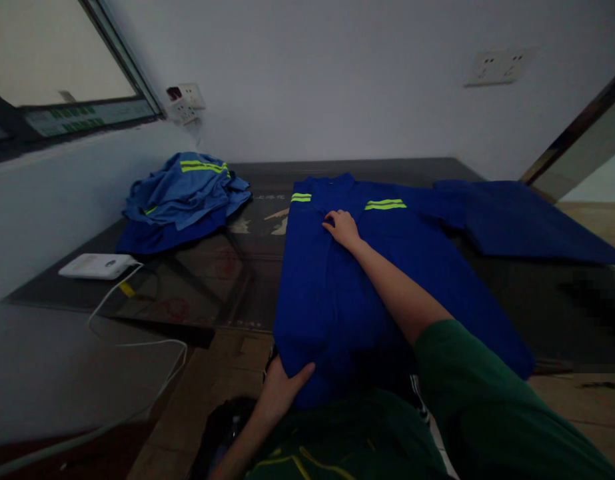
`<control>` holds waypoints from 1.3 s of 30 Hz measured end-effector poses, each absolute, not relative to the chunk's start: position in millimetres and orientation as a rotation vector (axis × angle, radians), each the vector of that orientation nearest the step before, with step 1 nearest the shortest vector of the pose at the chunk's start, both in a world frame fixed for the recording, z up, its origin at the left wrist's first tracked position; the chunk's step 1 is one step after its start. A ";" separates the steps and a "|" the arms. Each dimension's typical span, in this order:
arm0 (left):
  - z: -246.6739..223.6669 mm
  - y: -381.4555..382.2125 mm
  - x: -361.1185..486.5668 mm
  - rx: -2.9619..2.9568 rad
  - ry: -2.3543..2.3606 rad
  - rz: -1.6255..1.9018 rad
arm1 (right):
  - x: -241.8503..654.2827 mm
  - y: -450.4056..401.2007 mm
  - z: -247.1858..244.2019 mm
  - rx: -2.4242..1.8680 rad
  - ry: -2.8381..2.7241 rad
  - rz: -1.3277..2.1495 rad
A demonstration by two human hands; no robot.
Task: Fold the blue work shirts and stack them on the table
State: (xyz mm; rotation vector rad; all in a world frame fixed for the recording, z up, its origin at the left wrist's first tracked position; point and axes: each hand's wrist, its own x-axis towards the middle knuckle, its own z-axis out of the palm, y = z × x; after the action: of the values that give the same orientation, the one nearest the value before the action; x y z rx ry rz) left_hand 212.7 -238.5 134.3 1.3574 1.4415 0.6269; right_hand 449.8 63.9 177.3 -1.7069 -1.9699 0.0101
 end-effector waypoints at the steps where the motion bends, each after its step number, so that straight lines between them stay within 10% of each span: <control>1: 139.0 -241.6 212.5 1.301 1.433 0.613 | 449.4 63.4 177.5 -1.715 -1.987 0.005; 13: 186.9 -237.7 162.7 1.810 1.291 -0.120 | 450.1 61.0 178.7 -1.709 -2.011 0.037; 23: 227.1 -164.3 239.1 2.919 0.240 0.283 | 451.5 60.4 179.3 -1.703 -2.013 0.066; 39: 275.0 -134.9 279.6 2.467 0.009 -0.127 | 450.2 68.7 178.6 -1.711 -1.961 0.166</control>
State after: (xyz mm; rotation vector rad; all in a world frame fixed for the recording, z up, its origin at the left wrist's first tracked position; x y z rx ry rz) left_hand 279.6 -134.9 275.0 2.4674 0.0091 -0.1269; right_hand 450.2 68.7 178.6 -1.7107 -1.9609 0.1655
